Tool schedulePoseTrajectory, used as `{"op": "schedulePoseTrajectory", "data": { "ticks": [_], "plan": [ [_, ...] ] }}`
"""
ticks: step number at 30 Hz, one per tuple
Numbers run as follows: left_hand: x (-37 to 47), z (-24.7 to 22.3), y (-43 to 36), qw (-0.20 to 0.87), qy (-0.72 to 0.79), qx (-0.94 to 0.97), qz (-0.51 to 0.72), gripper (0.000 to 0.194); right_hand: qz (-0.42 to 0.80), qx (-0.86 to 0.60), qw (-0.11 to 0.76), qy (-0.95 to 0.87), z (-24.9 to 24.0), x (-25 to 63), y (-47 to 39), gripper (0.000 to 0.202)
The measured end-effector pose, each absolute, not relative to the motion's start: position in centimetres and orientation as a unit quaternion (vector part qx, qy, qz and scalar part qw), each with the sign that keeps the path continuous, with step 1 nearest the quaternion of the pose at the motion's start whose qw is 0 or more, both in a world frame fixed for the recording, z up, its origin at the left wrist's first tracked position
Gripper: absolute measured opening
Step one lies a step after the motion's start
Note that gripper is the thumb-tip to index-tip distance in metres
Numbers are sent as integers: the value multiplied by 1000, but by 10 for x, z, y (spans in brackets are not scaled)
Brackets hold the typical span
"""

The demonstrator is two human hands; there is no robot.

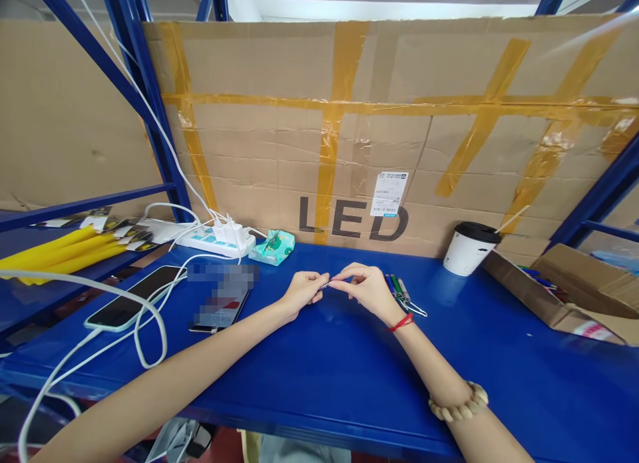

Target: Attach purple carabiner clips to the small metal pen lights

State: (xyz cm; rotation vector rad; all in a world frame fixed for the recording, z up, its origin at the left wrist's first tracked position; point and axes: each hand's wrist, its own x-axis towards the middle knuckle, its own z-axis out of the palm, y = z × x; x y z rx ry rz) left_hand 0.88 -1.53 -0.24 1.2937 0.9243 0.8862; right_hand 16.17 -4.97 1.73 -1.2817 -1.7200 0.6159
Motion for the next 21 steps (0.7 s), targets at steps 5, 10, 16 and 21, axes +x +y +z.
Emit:
{"op": "schedulePoseTrajectory", "data": {
  "ticks": [5,10,16,21],
  "plan": [
    [10,-10,-12,610,373,585,383,43,223,-513,432,-707,15,161,-50,40],
    [11,-15,-10,613,349,596,384,42,197,-505,412,-732,13,164,-50,39],
    [12,-22,-7,583,348,627,383,34,161,-501,352,-774,20,165,-54,39],
    [11,-21,-8,571,349,640,378,36,150,-506,329,-783,18,165,-53,38]
  ]
}}
